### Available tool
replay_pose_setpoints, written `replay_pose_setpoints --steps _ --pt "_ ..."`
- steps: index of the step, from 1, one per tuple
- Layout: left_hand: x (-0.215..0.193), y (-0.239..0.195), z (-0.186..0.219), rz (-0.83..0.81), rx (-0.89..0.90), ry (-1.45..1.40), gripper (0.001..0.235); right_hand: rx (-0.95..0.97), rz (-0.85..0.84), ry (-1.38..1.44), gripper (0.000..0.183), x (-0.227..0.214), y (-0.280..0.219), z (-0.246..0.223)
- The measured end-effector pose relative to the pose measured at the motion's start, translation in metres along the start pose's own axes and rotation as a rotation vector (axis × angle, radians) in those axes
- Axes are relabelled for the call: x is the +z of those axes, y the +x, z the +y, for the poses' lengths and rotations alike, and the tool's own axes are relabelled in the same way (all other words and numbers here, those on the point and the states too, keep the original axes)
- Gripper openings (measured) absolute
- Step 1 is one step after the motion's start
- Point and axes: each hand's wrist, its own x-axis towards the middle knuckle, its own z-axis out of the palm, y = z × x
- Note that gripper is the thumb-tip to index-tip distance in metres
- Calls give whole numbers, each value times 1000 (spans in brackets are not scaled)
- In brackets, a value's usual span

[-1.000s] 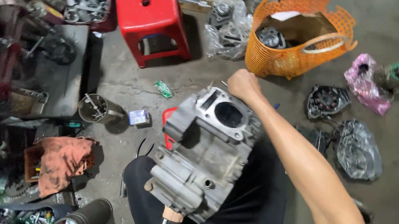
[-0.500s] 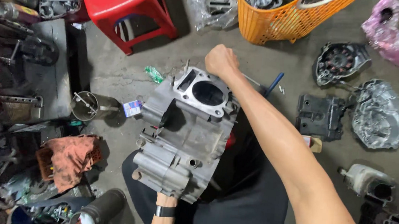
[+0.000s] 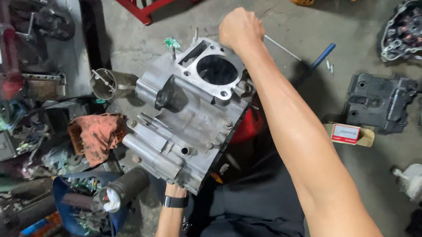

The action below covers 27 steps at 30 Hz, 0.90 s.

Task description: The person sits on the workshop floor holding a motorcycle engine crankcase. They align the two case halves, press them together, rotate and flip the heavy casing repeatedly to check the mating surfaces and bearing bores, and reposition it on their lap while fitting the halves.

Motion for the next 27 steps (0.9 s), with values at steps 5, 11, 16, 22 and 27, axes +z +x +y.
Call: replay_pose_setpoints --steps 5,11,16,22,27 --pt "36 15 13 119 12 40 51 1 -4 27 30 7 10 2" --pt "78 65 9 221 36 59 55 -324 -43 10 25 29 39 30" --pt "88 80 16 41 -108 -72 48 -275 -16 137 23 19 20 27" --pt "73 66 24 144 -74 349 39 -413 26 110 22 22 26 44" --pt "3 40 33 251 -12 591 33 -441 39 225 27 16 13 44"
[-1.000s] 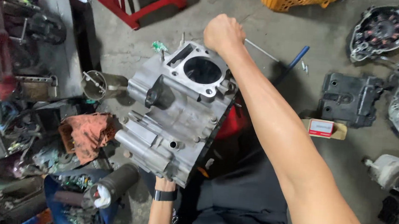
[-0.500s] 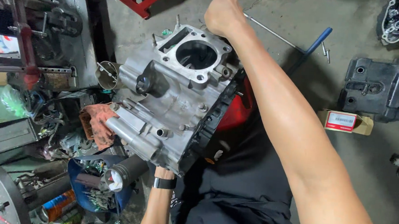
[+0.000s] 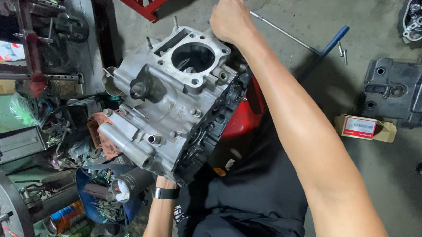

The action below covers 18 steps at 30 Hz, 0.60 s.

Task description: The person sits on the workshop floor holding a motorcycle engine crankcase. They align the two case halves, press them together, rotate and flip the heavy casing repeatedly to check the mating surfaces and bearing bores, and reposition it on their lap while fitting the halves.

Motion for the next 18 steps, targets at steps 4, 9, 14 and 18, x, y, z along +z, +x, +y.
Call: replay_pose_setpoints --steps 4,9,14,18 --pt "103 -3 50 43 -86 -193 40 42 24 10 28 -4 -1 -2" --pt "92 -1 44 54 -28 -143 38 20 38 38 33 -1 -2 -2" --pt "81 2 39 64 34 -103 36 1 44 36 34 -6 -5 -7" --pt "104 -6 48 128 -63 -412 45 54 39 52 35 -11 -9 -11"
